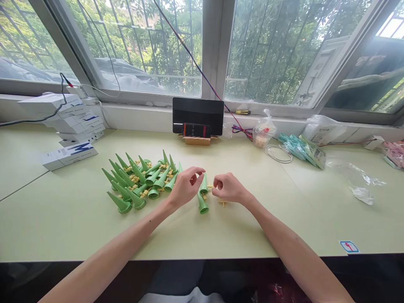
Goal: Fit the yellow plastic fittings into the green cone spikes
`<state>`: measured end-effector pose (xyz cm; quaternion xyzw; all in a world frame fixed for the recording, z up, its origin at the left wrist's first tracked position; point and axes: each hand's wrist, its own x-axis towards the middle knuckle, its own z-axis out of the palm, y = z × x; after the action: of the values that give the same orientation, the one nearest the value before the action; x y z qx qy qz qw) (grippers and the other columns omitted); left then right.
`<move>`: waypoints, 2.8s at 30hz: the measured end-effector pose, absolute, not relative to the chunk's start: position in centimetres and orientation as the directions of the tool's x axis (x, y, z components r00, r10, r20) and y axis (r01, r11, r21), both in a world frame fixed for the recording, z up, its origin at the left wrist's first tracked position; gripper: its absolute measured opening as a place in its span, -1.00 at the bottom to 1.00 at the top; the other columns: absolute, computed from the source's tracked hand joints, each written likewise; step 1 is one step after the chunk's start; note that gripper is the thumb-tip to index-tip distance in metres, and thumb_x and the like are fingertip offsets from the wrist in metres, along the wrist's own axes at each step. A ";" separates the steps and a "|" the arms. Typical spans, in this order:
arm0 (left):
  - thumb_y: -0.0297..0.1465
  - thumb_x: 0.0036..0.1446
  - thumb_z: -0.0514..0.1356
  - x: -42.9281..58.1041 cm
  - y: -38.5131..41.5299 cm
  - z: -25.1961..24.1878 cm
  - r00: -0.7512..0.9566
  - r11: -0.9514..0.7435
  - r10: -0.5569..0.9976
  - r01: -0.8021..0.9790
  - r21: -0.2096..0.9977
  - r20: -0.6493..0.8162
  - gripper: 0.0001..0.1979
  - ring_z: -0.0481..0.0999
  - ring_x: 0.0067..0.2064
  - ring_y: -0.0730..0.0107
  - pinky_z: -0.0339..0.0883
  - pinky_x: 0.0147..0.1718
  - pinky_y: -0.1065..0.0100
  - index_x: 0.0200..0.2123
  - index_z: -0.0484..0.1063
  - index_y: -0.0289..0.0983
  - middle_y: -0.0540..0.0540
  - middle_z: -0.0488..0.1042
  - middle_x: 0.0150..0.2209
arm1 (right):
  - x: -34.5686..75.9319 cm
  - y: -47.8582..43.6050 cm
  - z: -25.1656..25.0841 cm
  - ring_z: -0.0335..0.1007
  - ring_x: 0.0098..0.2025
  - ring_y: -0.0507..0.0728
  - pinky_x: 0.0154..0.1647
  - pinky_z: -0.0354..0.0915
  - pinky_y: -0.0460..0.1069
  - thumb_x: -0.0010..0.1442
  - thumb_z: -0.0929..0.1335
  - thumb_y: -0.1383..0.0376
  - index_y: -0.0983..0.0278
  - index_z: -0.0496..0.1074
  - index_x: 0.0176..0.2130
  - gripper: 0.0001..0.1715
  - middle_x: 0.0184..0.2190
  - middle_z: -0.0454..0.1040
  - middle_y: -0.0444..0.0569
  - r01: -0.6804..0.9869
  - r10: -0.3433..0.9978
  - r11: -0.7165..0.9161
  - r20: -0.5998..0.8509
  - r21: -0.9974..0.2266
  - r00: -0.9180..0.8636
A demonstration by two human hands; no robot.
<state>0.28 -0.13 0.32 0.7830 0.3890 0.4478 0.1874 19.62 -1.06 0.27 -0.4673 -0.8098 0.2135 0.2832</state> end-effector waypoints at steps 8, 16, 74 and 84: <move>-0.43 0.19 0.17 0.3 -0.3 0.5 0.357 -0.657 0.754 0.411 0.633 0.551 -0.93 0.32 -0.53 0.59 0.28 -0.47 0.46 -0.28 0.47 -0.26 0.00 0.47 -0.34 | 19.0 -1.2 0.6 0.23 -0.60 -0.02 -0.58 0.19 -0.08 0.17 0.37 0.17 0.27 0.37 -0.38 -0.78 -0.53 0.39 -0.14 0.257 0.935 0.353 0.338 -0.900 -0.102; -0.40 0.20 0.18 0.2 -0.4 0.3 0.421 -0.666 0.745 0.427 0.612 0.518 -0.92 0.26 -0.54 0.60 0.26 -0.45 0.44 -0.29 0.48 -0.26 0.00 0.47 -0.32 | 18.3 -1.6 0.8 0.26 -0.64 -0.03 -0.67 0.11 -0.10 0.18 0.38 0.12 0.28 0.36 -0.36 -0.73 -0.54 0.40 -0.15 0.066 0.952 0.268 0.253 -0.961 -0.173; -0.35 0.27 0.09 -0.1 -0.1 0.6 0.346 -0.632 0.772 0.507 0.587 0.533 -0.81 0.36 -0.47 0.48 0.29 -0.42 0.39 -0.33 0.46 -0.26 -0.04 0.46 -0.37 | 18.7 -0.7 -0.1 0.17 -0.66 -0.05 -0.69 0.11 -0.08 0.19 0.36 -0.02 0.28 0.38 -0.36 -0.59 -0.48 0.35 -0.12 0.097 0.939 0.328 0.336 -0.940 0.074; -0.24 0.20 0.17 -0.1 -0.1 -0.6 0.465 -0.615 0.784 0.671 0.415 0.411 -0.80 0.40 -0.47 0.37 0.17 -0.48 0.36 -0.35 0.46 -0.24 -0.05 0.49 -0.39 | 18.8 -0.2 -0.6 0.21 -0.66 -0.06 -0.72 0.08 -0.11 0.16 0.40 0.01 0.28 0.40 -0.32 -0.63 -0.43 0.37 -0.10 0.020 0.955 0.276 0.277 -0.961 0.110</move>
<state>-0.06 -0.05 -0.56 0.8501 0.4278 0.2911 0.0976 18.82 -0.19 -0.62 -0.4534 -0.5374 0.3953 0.5910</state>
